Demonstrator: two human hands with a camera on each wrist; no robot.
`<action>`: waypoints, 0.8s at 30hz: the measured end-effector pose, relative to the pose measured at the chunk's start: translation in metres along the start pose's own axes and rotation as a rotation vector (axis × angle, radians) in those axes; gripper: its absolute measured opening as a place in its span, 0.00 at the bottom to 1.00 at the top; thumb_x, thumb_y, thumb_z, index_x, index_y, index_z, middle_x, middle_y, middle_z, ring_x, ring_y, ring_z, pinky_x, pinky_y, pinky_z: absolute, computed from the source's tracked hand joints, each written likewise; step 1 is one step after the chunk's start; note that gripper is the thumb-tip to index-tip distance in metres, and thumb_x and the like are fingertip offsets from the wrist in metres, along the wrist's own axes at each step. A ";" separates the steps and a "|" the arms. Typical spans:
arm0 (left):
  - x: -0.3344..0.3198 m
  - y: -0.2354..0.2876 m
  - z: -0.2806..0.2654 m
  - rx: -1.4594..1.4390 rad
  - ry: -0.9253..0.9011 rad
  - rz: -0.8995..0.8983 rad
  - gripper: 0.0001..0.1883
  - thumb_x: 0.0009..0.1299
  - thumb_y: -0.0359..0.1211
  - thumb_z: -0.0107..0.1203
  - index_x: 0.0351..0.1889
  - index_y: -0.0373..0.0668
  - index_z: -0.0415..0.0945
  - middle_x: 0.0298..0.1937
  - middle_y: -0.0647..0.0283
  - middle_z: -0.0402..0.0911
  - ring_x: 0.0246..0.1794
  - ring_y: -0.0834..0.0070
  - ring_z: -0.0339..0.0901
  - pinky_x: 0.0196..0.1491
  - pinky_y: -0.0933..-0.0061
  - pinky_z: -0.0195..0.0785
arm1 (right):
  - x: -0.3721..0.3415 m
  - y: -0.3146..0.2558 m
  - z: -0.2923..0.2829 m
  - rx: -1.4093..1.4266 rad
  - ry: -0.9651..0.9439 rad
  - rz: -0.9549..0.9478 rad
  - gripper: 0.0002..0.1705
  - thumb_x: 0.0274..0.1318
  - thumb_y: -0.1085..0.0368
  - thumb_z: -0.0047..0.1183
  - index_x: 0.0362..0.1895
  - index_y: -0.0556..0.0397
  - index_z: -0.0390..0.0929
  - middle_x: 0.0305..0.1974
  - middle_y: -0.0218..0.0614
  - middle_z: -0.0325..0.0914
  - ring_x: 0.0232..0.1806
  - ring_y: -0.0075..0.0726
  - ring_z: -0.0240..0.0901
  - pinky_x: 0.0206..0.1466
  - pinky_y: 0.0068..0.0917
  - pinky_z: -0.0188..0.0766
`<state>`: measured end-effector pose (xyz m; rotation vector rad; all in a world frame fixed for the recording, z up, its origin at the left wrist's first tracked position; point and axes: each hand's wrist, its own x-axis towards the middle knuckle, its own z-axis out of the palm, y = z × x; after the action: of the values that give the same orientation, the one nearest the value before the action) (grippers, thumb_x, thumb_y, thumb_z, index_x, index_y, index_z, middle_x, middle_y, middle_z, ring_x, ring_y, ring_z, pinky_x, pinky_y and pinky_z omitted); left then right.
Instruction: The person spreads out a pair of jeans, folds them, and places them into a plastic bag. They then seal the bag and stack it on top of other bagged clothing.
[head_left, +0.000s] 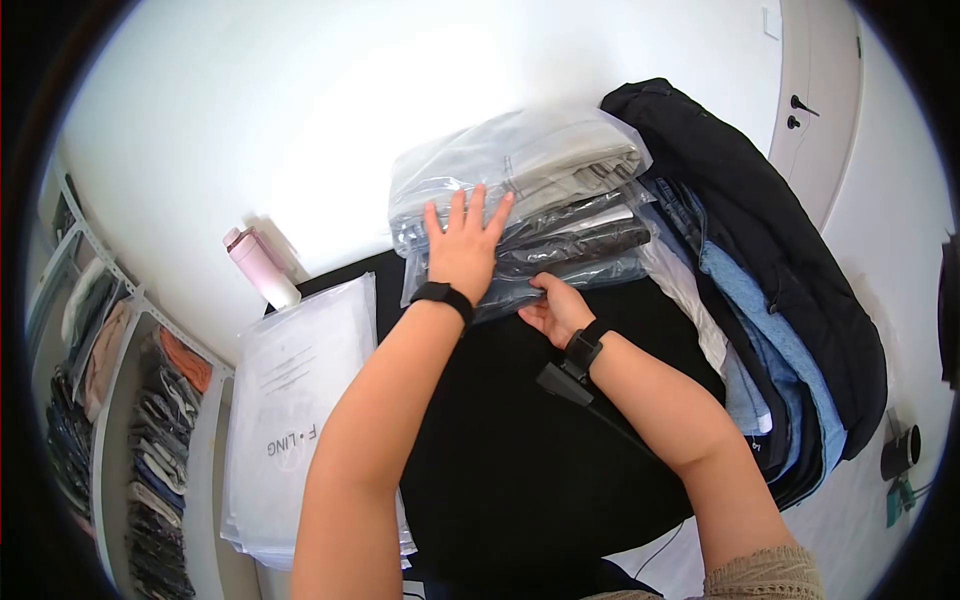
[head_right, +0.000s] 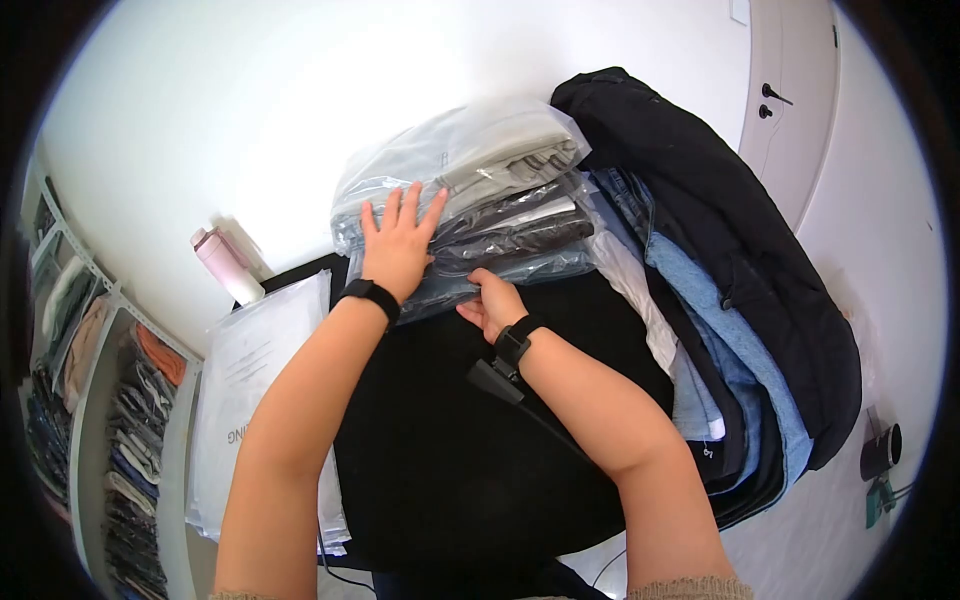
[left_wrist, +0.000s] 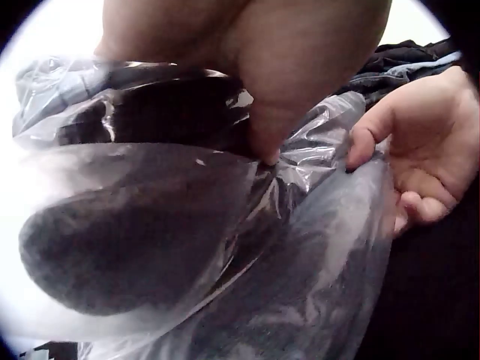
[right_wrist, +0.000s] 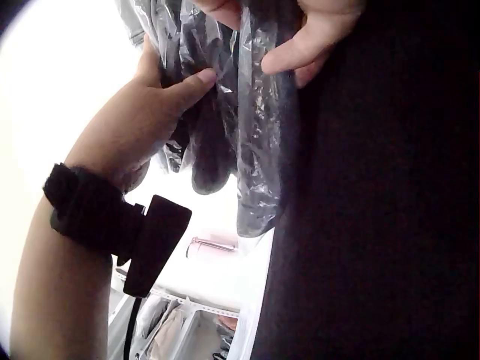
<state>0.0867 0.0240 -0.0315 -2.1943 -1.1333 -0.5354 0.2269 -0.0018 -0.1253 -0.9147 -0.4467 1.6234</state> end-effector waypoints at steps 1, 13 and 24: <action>0.002 0.004 0.007 0.040 0.038 0.004 0.50 0.49 0.35 0.68 0.70 0.59 0.51 0.67 0.57 0.57 0.67 0.57 0.54 0.62 0.38 0.44 | 0.000 0.002 0.000 -0.001 0.001 0.003 0.11 0.53 0.63 0.49 0.39 0.55 0.69 0.36 0.37 0.67 0.35 0.35 0.70 0.44 0.32 0.74; -0.027 0.018 -0.086 -0.382 -0.100 -0.015 0.45 0.56 0.36 0.62 0.71 0.52 0.47 0.72 0.47 0.42 0.72 0.46 0.38 0.66 0.37 0.34 | 0.019 -0.007 -0.015 0.016 -0.083 0.098 0.13 0.56 0.62 0.48 0.41 0.57 0.67 0.33 0.42 0.67 0.30 0.38 0.70 0.37 0.32 0.78; -0.223 0.009 -0.272 -0.894 -0.333 -0.081 0.43 0.61 0.41 0.60 0.70 0.44 0.48 0.73 0.49 0.40 0.74 0.51 0.37 0.70 0.52 0.33 | 0.016 -0.017 -0.016 -0.085 -0.122 0.186 0.32 0.53 0.57 0.53 0.53 0.68 0.57 0.45 0.63 0.68 0.41 0.52 0.75 0.39 0.35 0.79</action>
<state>-0.0500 -0.2933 0.0331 -3.0977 -1.3131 -0.8526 0.2495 0.0149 -0.1277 -0.9470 -0.5313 1.8482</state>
